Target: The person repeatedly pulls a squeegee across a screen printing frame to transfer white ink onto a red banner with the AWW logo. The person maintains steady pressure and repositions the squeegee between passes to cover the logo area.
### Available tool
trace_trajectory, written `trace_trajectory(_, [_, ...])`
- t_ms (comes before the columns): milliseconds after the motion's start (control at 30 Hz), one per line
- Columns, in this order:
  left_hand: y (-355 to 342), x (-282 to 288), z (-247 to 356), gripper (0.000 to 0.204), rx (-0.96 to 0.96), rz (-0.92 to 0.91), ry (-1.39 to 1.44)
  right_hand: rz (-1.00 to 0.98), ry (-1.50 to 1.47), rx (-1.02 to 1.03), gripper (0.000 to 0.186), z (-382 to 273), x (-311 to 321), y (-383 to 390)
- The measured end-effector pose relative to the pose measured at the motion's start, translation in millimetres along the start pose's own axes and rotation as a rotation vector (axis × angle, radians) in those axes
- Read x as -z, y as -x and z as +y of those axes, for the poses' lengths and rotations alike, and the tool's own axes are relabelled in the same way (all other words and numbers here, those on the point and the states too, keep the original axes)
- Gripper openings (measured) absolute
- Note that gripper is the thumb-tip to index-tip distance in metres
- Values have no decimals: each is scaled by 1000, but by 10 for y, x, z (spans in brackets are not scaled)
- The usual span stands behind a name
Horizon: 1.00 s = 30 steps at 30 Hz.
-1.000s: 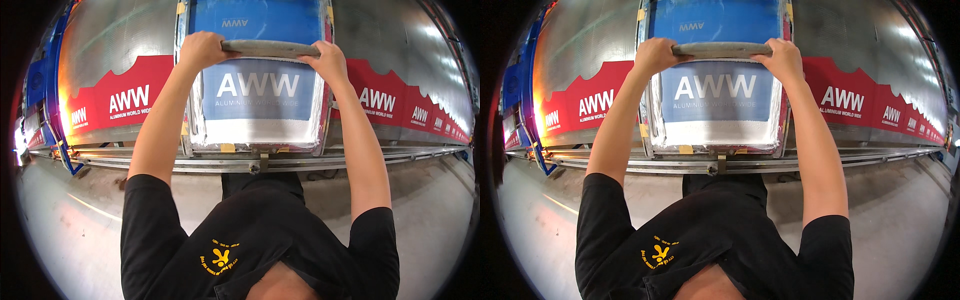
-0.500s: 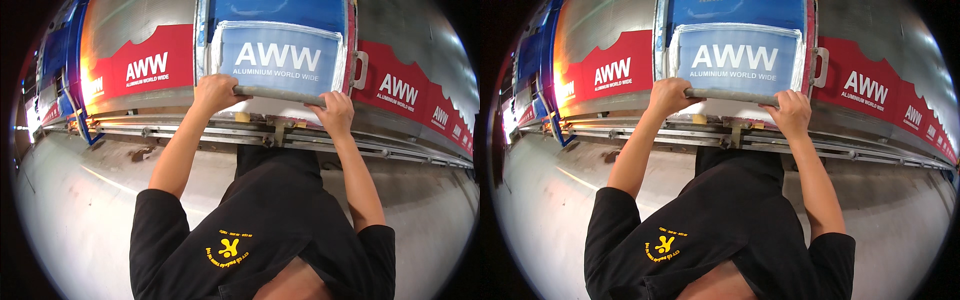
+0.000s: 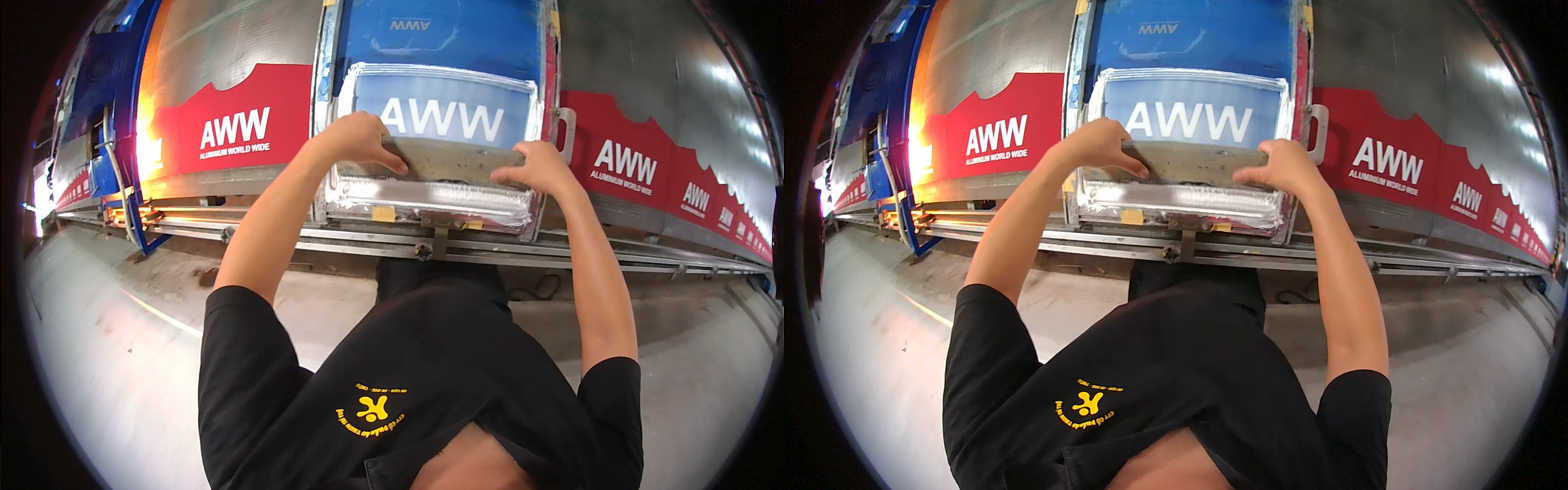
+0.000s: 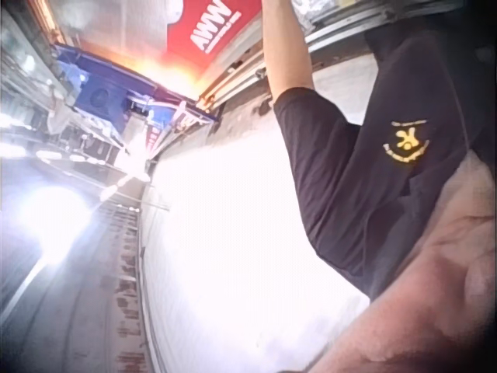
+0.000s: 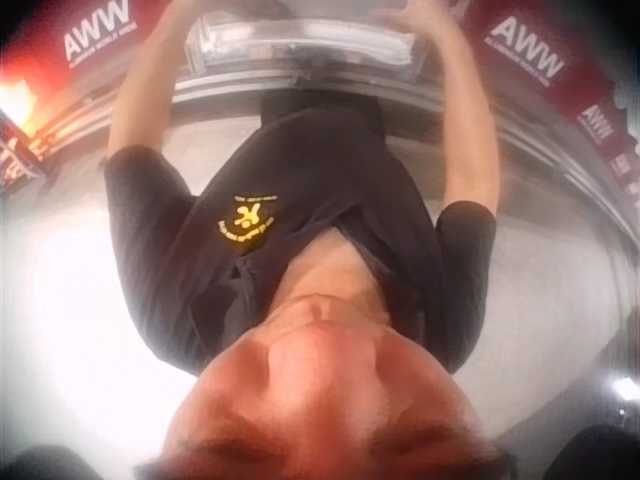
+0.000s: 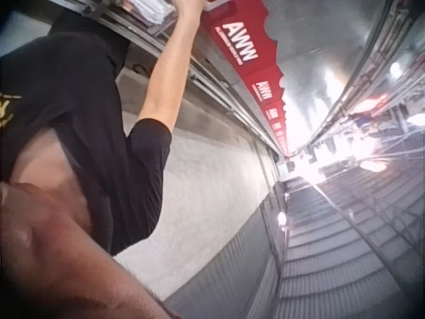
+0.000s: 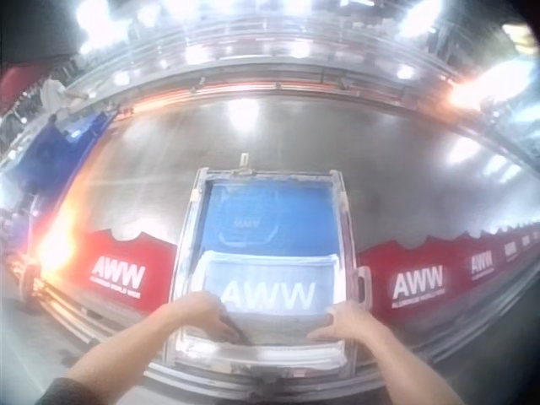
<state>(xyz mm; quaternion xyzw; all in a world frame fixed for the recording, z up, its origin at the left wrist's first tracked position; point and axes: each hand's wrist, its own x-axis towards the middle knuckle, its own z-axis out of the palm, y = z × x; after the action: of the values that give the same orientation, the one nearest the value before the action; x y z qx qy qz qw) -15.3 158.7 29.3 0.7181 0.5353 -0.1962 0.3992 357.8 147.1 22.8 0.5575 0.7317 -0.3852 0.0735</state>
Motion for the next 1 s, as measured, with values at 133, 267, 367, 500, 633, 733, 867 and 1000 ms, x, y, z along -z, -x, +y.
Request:
trace_trajectory(133, [-79, 459, -47, 68, -66, 230, -40, 478, -446, -20, 54, 209, 434, -150])
trace_trajectory(267, [-302, 781, -135, 60, -138, 539, -195, 827, -691, -322, 47, 907, 298, -258])
trace_trajectory(367, [-564, 755, -341, 51, -118, 619, -262, 822, -740, -451, 44, 973, 111, -335])
trace_trajectory(500, [-641, 772, -167, 29, -183, 483, -161, 710, -990, -355, 45, 849, -29, -496])
trace_trajectory(633, [-697, 625, 111, 20, -299, 461, -93, 530, -1088, -416, 36, 620, 82, -480])
trace_trajectory(733, [-562, 398, 131, 27, -267, 570, -8, 592, -1136, -379, 36, 528, 161, -415])
trace_trajectory(867, [-128, -264, 197, 31, -299, 671, 21, 573, -1147, -367, 38, 461, 283, -235])
trace_trajectory(1000, [431, -1300, 368, 45, -317, 682, 62, 559, -1131, -364, 36, 392, 300, -147])
